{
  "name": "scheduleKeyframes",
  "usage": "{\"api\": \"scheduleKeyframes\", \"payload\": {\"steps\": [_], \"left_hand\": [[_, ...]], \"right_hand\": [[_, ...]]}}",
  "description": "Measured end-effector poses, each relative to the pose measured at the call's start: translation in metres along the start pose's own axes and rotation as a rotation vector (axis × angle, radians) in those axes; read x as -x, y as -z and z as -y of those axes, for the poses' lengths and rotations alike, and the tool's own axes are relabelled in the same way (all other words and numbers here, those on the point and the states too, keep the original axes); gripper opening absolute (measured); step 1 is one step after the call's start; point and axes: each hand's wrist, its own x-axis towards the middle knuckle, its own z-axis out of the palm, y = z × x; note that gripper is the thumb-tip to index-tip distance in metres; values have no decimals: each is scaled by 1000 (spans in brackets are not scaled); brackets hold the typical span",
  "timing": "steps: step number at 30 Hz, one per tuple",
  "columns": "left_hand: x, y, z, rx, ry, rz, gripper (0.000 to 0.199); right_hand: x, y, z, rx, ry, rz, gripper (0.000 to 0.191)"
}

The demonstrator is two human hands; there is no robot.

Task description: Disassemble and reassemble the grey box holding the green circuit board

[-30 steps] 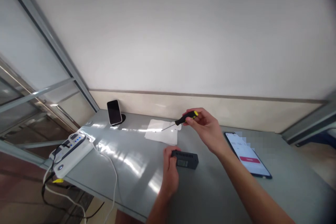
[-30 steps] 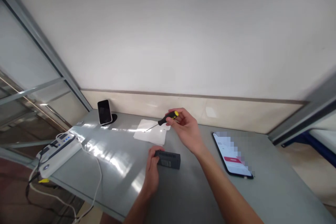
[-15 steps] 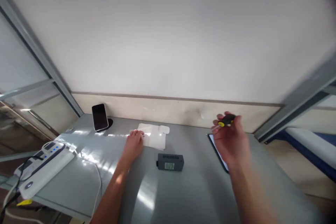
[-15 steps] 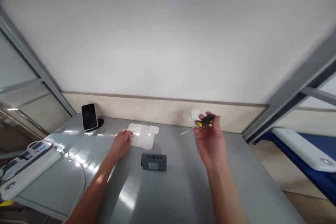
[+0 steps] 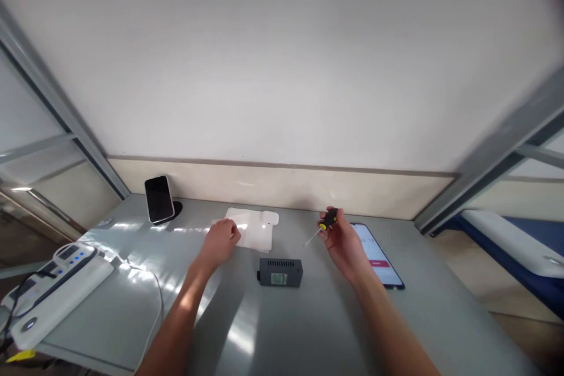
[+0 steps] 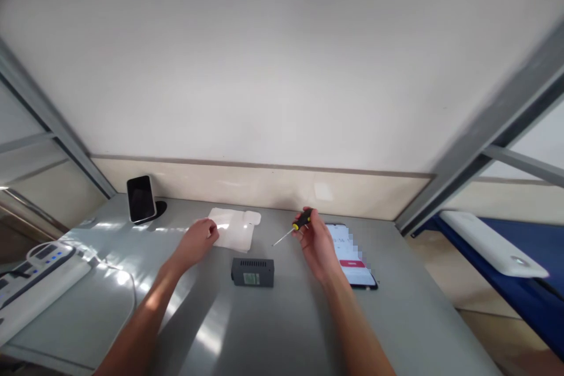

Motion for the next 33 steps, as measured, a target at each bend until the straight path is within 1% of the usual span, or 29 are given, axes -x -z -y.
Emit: {"api": "scheduleKeyframes", "payload": {"steps": [2, 4, 5, 7, 9, 10, 13, 15, 17, 19, 21, 24, 26, 28, 31, 33], "left_hand": [[2, 8, -19, 93, -46, 23, 20], [4, 16, -43, 340, -153, 49, 21], [3, 19, -56, 427, -201, 70, 23], [2, 22, -78, 555, -241, 138, 29], [0, 21, -92, 637, -265, 159, 28], [-1, 19, -96, 672, -271, 154, 26], [-1, 10, -94, 768, -251, 115, 19], [0, 3, -86, 813, -209, 92, 16], [1, -3, -77, 811, -187, 68, 13], [2, -8, -72, 767, -203, 37, 14], [3, -11, -70, 720, -241, 21, 15], [4, -13, -74, 714, -306, 10, 17], [6, -13, -78, 741, -311, -28, 18], [6, -14, -82, 771, -274, -64, 17], [7, -15, -85, 830, -174, -106, 14], [7, -15, -85, 879, -104, -114, 13]], "right_hand": [[1, -2, 4, 37, 98, -19, 46], [3, -4, 8, 94, 218, -23, 44], [5, -6, 10, 124, 273, -25, 43], [9, -8, 11, 174, 356, -30, 40], [12, -10, 11, 215, 415, -33, 36], [14, -11, 11, 231, 436, -32, 35], [16, -13, 10, 266, 451, -10, 33], [16, -14, 10, 274, 428, 1, 35], [15, -15, 8, 275, 395, -7, 38], [14, -15, 5, 272, 365, -27, 41], [13, -16, 1, 268, 347, -35, 43], [13, -16, -4, 259, 337, -30, 41], [14, -17, -7, 238, 321, -20, 40], [14, -17, -8, 204, 298, -18, 41], [12, -16, -11, 169, 260, -32, 42], [10, -15, -14, 160, 241, -45, 42]]}}
